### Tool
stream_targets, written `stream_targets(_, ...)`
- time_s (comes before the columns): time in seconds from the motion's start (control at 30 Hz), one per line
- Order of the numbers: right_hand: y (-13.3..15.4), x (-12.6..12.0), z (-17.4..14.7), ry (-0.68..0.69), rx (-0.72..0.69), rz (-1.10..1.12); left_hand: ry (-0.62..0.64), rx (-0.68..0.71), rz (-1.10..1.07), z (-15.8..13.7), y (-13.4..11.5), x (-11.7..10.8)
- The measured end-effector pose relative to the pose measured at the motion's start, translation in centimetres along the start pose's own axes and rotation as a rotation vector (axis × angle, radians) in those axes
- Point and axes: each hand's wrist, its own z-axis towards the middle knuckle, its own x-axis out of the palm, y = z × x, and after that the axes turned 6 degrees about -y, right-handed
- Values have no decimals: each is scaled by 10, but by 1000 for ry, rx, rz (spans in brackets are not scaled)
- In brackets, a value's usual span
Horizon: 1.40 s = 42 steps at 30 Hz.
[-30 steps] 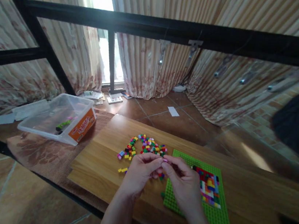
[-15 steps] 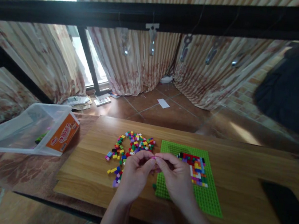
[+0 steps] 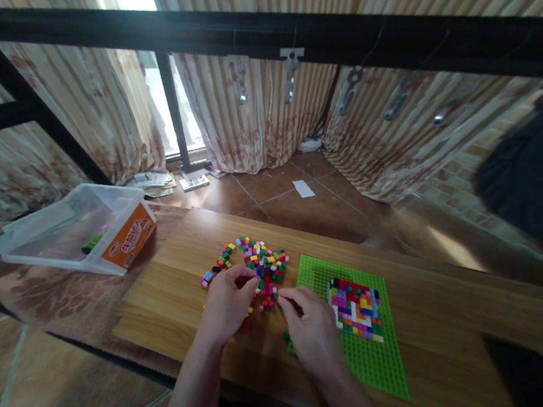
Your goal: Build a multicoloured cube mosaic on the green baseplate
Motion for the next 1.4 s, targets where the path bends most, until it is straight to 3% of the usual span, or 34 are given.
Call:
stream_targets(0.1, -8, 8, -5, 92, -98, -242, -93, 38, 300, 4, 0, -9)
stream_targets(0.2, -15, 14, -6, 125, -131, -344, -118, 53, 465, 4, -2, -12)
stream_targets(0.5, -15, 25, -10, 98, -179, -298, -142, 34, 642, 6, 3, -14)
stream_targets(0.67, -16, 16, -2, 39, -219, -269, -161, 11, 679, 5, 4, -15)
stream_targets(0.87, -7, 11, 32, 21, -179, -400, -174, 19, 613, 3, -1, -18)
stream_targets(1.03, 0, 32, 62, 152, -208, -470, -181, 19, 580, 3, -3, -19)
stream_targets(1.2, 3, 52, 71, 235, -270, -529, -164, 12, 551, 3, -2, -19)
stream_targets(1.4, -3, 39, 62, 334, -290, -533, -167, 13, 545, 1, -3, -21)
